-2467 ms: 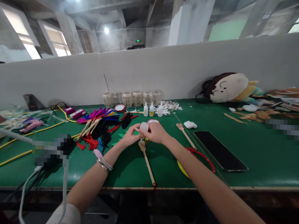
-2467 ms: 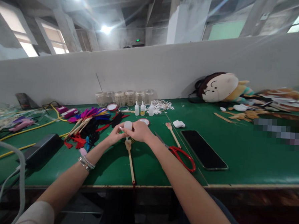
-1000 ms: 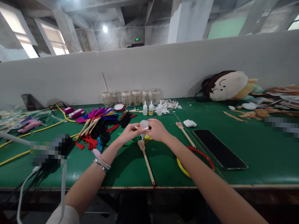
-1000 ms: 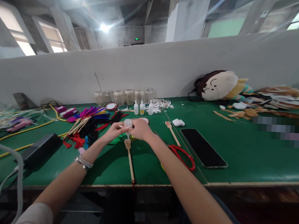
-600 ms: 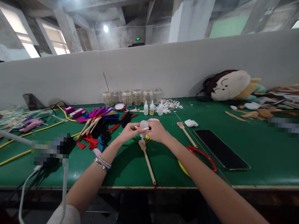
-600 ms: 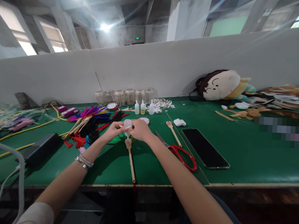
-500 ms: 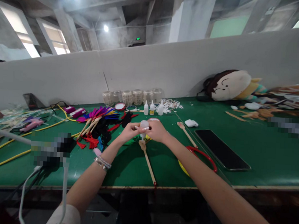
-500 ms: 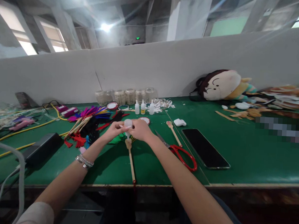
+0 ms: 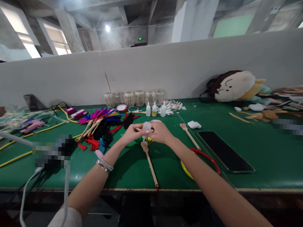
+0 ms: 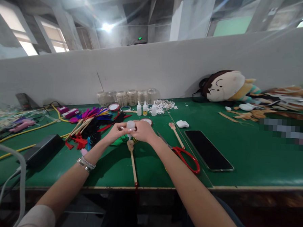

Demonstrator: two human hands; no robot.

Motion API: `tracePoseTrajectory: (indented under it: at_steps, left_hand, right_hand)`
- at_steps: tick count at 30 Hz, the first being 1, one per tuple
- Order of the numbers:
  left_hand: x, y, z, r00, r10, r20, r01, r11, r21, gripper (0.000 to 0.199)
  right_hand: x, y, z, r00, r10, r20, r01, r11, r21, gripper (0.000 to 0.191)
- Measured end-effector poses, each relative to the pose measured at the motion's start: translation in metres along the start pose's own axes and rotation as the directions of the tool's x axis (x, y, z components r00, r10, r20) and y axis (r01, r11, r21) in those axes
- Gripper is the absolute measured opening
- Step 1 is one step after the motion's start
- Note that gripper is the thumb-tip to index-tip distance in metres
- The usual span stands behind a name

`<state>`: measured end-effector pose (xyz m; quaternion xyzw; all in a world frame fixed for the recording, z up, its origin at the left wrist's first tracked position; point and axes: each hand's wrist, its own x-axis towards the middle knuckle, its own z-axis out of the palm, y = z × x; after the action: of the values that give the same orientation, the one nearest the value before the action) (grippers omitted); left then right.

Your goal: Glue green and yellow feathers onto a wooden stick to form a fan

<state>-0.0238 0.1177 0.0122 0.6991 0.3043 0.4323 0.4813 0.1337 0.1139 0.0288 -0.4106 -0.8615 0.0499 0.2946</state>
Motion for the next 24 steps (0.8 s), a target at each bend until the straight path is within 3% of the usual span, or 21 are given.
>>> tracePoseTrajectory:
  at_steps: [24]
  left_hand:
    - [-0.0002, -0.0002, 0.0003, 1.0, 0.005, 0.02, -0.005, 1.0, 0.01, 0.044]
  right_hand:
    - [-0.0014, 0.0036, 0.0035, 1.0, 0.022, 0.014, -0.022, 1.0, 0.003, 0.018]
